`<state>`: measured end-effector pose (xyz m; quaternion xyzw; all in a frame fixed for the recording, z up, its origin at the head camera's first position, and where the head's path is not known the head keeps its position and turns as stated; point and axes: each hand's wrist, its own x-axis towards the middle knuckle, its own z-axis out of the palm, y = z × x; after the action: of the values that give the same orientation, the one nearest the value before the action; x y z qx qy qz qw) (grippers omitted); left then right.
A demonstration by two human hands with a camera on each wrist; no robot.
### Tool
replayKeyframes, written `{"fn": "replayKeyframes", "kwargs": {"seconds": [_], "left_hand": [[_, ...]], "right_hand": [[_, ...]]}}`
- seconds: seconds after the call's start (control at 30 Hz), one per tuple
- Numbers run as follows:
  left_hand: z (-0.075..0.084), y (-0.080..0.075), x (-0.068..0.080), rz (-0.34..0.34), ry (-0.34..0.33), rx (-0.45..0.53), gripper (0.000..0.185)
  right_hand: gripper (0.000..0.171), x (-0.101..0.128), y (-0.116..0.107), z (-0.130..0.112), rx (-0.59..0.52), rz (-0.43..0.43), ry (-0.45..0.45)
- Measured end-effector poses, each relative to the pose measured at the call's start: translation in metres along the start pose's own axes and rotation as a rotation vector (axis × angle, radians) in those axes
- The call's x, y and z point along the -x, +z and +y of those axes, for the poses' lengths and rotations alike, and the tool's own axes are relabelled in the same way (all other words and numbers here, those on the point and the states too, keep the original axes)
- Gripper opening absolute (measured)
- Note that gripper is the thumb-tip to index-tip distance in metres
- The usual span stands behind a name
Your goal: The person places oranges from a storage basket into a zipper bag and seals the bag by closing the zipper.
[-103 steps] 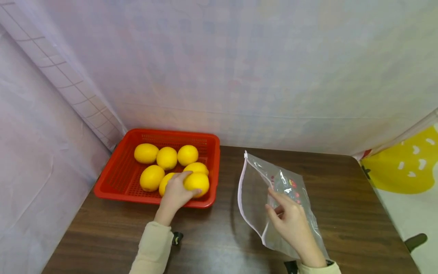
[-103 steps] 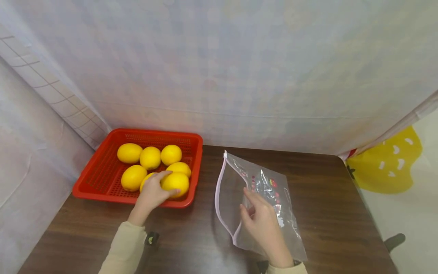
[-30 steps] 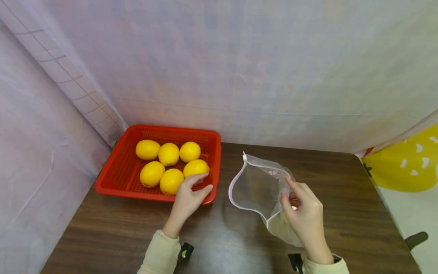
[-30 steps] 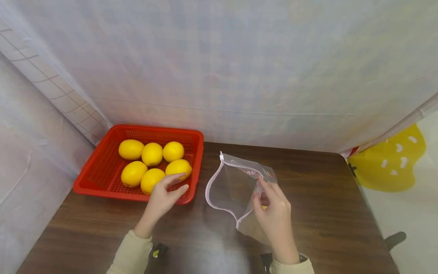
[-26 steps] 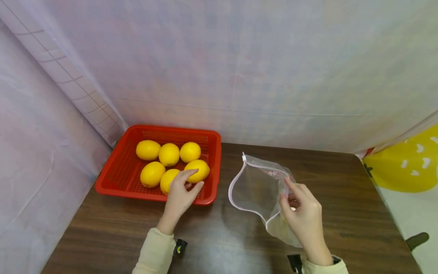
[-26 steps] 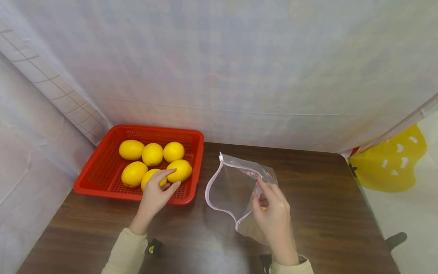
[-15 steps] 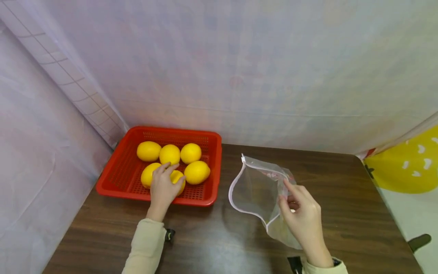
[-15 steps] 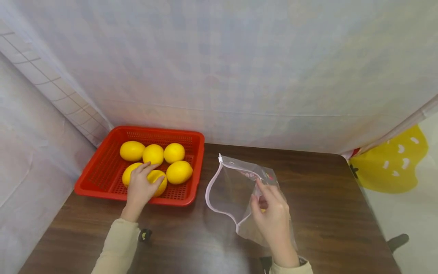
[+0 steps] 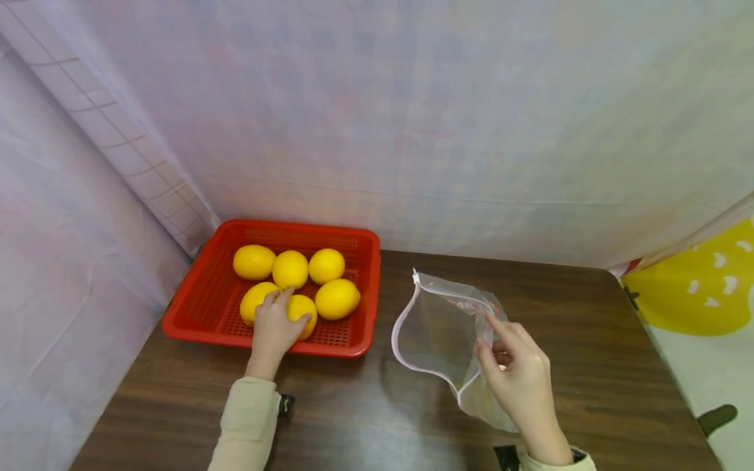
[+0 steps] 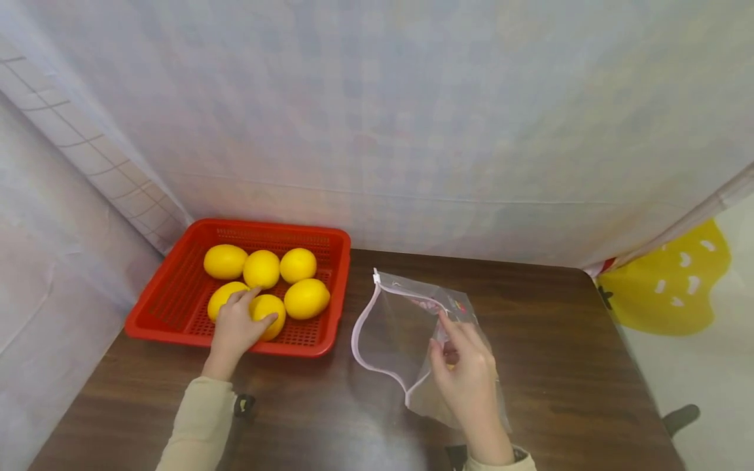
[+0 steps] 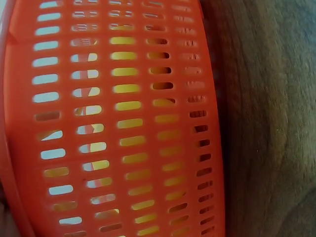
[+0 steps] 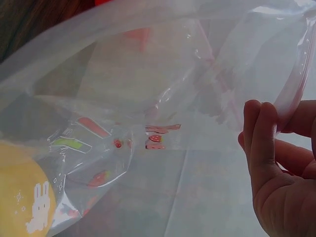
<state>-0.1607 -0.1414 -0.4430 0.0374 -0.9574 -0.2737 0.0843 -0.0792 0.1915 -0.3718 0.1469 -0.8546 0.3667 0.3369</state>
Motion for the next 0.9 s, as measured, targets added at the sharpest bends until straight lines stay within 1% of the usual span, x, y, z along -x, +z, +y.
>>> {"fn": "replayKeyframes", "kwargs": {"seconds": [0.17, 0.3, 0.43, 0.57, 0.8, 0.9], "left_hand": [[0.0049, -0.0012, 0.0011, -0.072, -0.077, -0.089, 0.070], [0.0061, -0.0013, 0.0004, -0.116, -0.102, -0.123, 0.071], [0.0053, -0.0011, -0.0012, -0.177, -0.125, -0.136, 0.072], [0.0054, -0.0019, -0.0025, -0.208, -0.130, -0.127, 0.074], [0.0051, -0.0034, -0.0042, -0.232, -0.105, -0.102, 0.070], [0.0048, -0.0030, -0.0062, -0.251, -0.117, -0.086, 0.072]], "right_hand": [[0.040, 0.0013, 0.0020, -0.0008, -0.012, 0.003, 0.009], [0.039, 0.0014, 0.0031, -0.0017, -0.009, 0.000, 0.009], [0.039, 0.0011, 0.0032, -0.0023, -0.008, -0.004, 0.004], [0.039, 0.0012, 0.0034, -0.0023, -0.005, -0.009, 0.002], [0.040, 0.0018, 0.0039, -0.0019, -0.009, -0.017, -0.010], [0.041, 0.0021, 0.0041, -0.0017, -0.006, -0.018, -0.017]]}}
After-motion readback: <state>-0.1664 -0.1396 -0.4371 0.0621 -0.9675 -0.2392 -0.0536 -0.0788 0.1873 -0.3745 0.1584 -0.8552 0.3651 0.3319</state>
